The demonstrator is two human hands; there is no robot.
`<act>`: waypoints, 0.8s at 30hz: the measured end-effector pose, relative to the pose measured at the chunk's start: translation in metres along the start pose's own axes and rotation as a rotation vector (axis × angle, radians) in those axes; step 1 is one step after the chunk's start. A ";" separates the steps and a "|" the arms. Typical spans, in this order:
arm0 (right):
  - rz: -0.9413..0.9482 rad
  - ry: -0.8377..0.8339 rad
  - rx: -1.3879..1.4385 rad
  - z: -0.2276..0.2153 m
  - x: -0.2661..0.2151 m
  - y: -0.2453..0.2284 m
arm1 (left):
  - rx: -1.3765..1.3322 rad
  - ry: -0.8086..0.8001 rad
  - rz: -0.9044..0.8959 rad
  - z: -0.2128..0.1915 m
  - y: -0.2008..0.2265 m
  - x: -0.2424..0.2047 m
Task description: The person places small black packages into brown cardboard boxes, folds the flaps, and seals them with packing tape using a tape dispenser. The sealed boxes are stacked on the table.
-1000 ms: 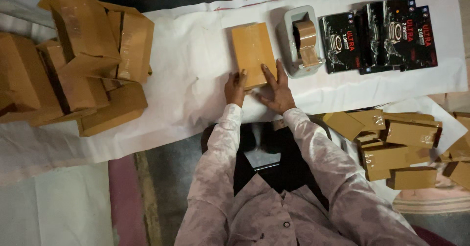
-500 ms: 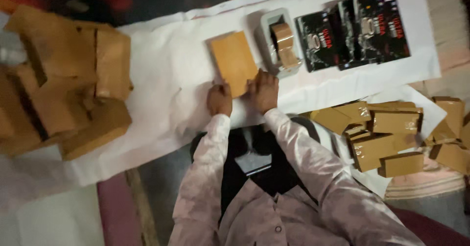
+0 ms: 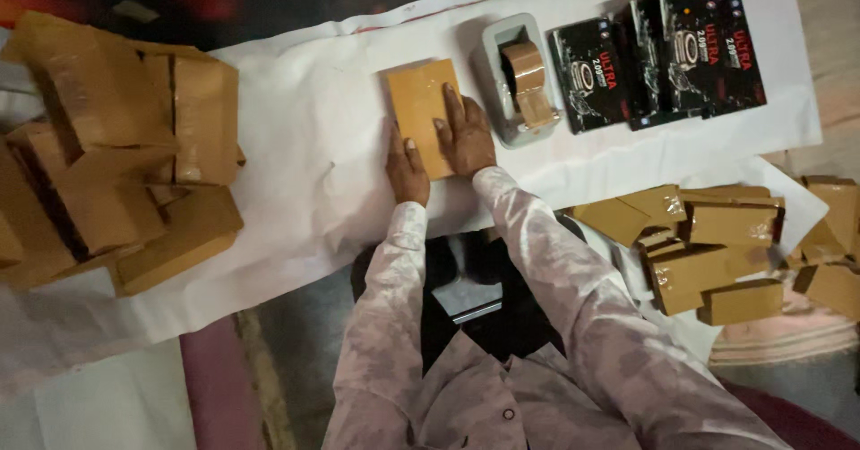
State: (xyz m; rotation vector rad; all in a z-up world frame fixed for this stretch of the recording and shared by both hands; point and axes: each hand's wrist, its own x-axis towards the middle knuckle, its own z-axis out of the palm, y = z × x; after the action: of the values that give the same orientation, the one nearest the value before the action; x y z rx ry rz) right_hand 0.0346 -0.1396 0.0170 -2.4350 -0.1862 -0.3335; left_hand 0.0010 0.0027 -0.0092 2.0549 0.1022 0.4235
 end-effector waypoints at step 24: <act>0.563 -0.158 1.118 -0.124 -0.075 -0.088 | -0.823 -0.202 -0.219 -0.092 0.128 -0.005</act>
State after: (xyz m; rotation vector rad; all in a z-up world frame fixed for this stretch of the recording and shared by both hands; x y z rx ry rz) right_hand -0.0798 -0.1542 0.1409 -1.3108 0.2081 0.1947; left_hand -0.0483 0.0138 0.1406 1.2463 0.0210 0.0843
